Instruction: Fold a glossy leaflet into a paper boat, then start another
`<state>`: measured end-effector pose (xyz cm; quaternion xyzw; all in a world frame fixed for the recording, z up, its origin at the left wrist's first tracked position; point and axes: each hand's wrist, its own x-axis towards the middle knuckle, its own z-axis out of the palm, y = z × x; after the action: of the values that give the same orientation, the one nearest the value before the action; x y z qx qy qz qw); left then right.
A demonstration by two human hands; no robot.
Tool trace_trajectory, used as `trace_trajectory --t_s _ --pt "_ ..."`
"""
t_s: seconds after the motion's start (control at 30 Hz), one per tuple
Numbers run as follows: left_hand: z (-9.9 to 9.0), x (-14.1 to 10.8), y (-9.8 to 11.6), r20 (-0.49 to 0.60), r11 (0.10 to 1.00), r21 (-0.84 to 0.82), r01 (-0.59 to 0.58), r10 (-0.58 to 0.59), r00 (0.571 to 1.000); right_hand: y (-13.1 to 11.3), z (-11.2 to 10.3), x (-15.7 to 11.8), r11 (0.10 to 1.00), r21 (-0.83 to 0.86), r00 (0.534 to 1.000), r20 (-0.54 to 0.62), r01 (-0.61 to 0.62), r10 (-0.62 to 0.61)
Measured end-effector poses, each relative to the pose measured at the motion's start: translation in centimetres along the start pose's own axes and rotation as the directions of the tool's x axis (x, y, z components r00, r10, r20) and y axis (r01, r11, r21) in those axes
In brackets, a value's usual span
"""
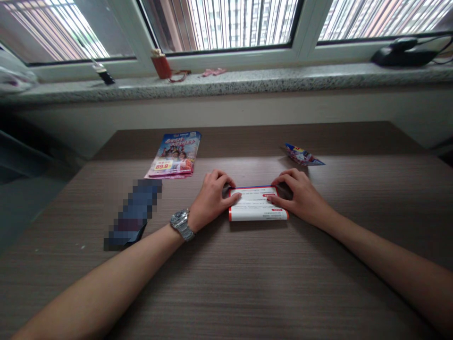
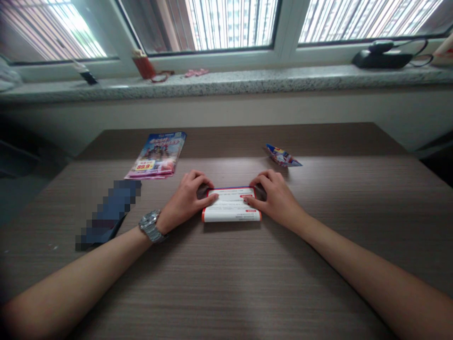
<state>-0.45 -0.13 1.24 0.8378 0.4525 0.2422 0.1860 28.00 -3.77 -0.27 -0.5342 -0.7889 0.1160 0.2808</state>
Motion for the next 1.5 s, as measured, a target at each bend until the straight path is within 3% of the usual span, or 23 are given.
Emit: trace_trajectory --t_s 1.5 --pt "-0.08 0.06 0.15 -0.005 1.000 -0.027 0.008 -0.008 1.000 0.04 0.07 0.23 1.000 -0.001 1.000 0.011 -0.011 0.011"
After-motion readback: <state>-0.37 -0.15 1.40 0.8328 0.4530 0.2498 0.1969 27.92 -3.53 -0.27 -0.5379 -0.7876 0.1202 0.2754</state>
